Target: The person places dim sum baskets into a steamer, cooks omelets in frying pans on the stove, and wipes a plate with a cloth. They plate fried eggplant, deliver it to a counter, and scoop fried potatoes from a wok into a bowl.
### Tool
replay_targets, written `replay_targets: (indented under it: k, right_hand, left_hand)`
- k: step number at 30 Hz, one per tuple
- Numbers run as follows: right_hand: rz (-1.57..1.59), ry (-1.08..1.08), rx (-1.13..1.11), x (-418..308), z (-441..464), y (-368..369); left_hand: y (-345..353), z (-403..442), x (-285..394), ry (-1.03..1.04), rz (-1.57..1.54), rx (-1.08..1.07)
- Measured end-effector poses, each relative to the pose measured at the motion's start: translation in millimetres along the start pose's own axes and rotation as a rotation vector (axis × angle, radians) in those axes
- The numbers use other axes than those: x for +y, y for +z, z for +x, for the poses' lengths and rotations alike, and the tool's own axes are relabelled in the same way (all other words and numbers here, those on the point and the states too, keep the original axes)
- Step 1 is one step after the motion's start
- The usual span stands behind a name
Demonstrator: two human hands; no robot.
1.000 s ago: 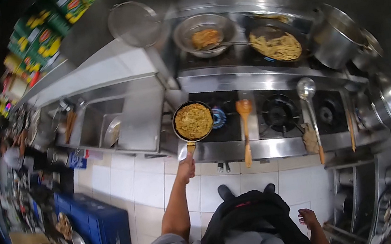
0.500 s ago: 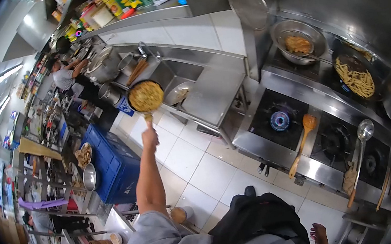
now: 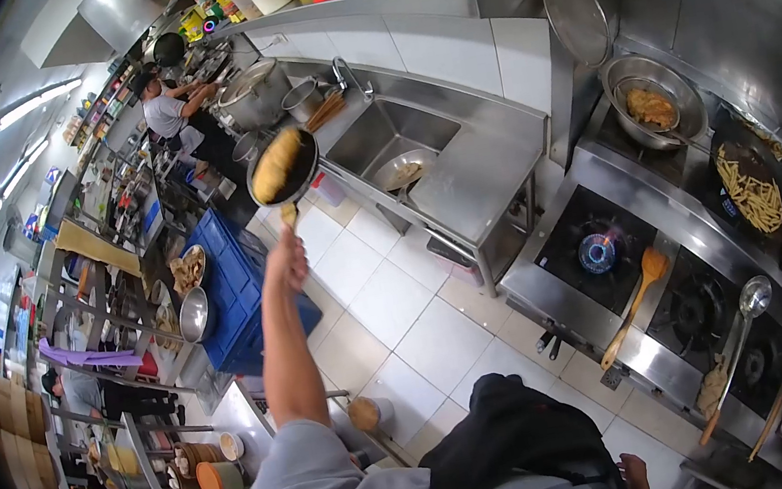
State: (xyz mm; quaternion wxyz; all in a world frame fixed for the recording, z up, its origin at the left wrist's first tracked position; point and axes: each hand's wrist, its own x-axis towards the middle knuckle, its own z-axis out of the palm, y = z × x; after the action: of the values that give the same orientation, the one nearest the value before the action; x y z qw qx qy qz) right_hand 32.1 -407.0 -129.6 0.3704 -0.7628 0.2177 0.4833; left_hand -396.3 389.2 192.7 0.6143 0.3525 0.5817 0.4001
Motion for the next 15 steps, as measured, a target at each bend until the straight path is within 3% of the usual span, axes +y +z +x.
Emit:
replay_targets:
  k: [2,4,7,11,12,15]
  right_hand:
    - [-0.006,-0.003,-0.002,0.8,-0.1,-2.3]
    - [-0.020,-0.011,-0.013,3.7,1.1,-5.9]
    - [-0.035,-0.030,-0.026,13.7,1.4,-9.7]
    - [-0.169,-0.181,-0.111,17.2,-9.6,-25.5]
    - [0.014,-0.067,-0.060,25.4,-8.2,-25.1]
    - [-0.008,-0.038,0.008,27.1,-36.4,-19.7]
  left_hand:
    - [0.0,-21.9,-54.7,-0.115,-0.118,0.020]
    - [-8.8,-32.6,-111.5,-0.230,0.012,0.119]
    - [-25.4,-52.7,-174.4,-0.286,0.126,0.064]
    - [-35.6,-97.2,-200.4,-0.205,0.425,-0.136]
    - [-19.4,-108.5,-195.9,-0.260,0.481,-0.169]
    - [37.3,-113.9,-228.8,-0.378,0.448,-0.395]
